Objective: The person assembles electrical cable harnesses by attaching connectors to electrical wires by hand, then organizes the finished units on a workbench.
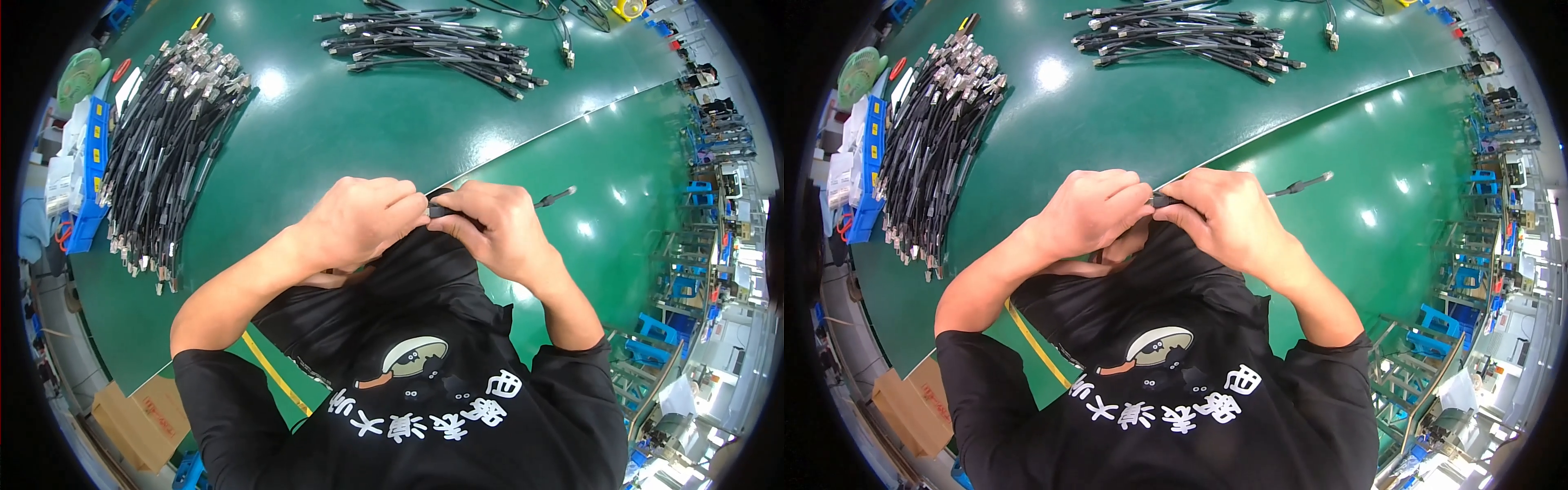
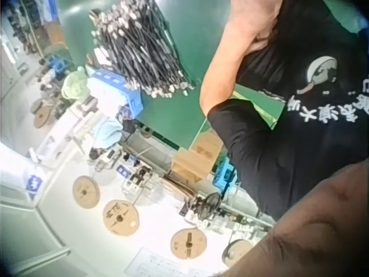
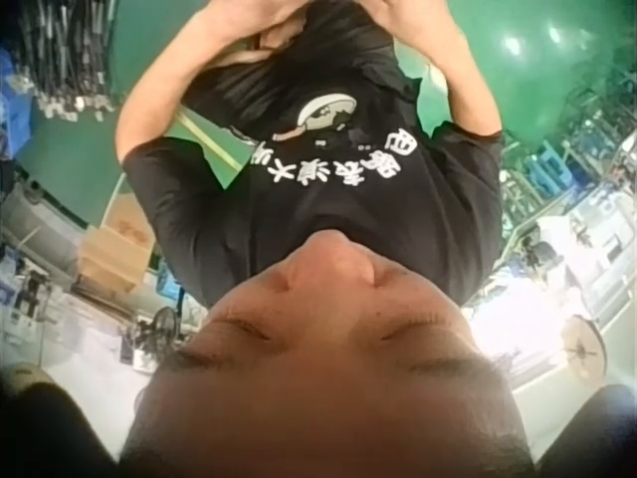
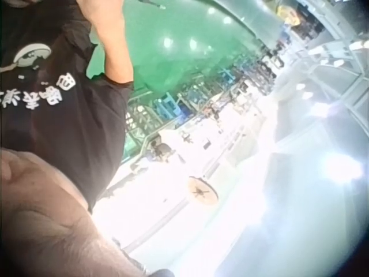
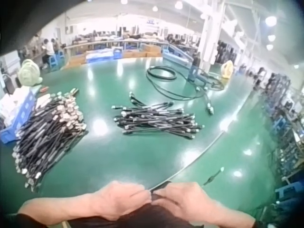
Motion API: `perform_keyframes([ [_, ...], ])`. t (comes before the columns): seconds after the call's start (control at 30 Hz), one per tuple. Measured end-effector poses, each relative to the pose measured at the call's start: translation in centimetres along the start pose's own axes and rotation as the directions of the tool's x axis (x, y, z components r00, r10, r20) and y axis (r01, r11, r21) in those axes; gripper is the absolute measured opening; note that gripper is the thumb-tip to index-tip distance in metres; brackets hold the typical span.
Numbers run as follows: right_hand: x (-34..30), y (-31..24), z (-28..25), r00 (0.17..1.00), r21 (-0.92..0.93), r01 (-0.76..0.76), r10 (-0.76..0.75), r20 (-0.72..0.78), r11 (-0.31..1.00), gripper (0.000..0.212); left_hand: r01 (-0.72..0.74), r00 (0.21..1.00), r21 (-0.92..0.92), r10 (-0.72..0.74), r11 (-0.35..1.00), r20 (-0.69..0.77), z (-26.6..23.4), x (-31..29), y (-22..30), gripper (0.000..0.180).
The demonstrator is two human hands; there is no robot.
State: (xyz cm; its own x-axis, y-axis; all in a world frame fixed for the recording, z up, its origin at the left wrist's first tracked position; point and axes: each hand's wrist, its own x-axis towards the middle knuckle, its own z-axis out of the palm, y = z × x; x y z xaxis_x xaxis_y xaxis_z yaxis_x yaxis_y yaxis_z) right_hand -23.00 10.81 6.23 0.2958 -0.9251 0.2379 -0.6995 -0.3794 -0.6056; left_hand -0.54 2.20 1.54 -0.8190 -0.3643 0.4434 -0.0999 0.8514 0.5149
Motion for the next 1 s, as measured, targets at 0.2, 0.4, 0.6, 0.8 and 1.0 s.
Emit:
perform_keyframes([
  [0.2, -0.5, 0.8, -0.2, 0.992, 0.113, -0.094, 0.084, 0.092, 0.989, 0.019, 0.24, 0.959, -0.544, -0.284, 0.804, 0.004, 1.6, -0.6, -0.1, 0.02],
  [0.4, -0.4, -0.2, 0.0, 0.999, 0.02, -0.046, 0.045, 0.014, 0.999, 0.019, 0.604, 0.787, -0.716, -0.403, 0.349, 0.468, 0.3, -0.3, -0.4, 0.029],
  [0.6, -0.6, 0.3, 0.7, 0.999, -0.095, 0.001, 0.004, 0.048, 0.996, 0.02, 0.528, 0.845, -0.716, -0.365, 0.456, 0.391, 0.3, -0.3, -0.2, 0.025],
  [0.8, -0.5, 0.6, 0.7, 0.999, -0.073, 0.053, -0.052, 0.014, 0.996, 0.022, 0.642, 0.75, -0.705, -0.443, 0.303, 0.492, 0.5, -0.1, 0.2, 0.02],
  [1.0, -0.9, 0.4, -3.6, 0.927, 0.473, -0.202, 0.324, -0.191, 0.857, 0.018, 0.442, 0.885, -0.806, -0.34, 0.393, 0.319, 2.3, -1.2, -1.5, 0.051],
])
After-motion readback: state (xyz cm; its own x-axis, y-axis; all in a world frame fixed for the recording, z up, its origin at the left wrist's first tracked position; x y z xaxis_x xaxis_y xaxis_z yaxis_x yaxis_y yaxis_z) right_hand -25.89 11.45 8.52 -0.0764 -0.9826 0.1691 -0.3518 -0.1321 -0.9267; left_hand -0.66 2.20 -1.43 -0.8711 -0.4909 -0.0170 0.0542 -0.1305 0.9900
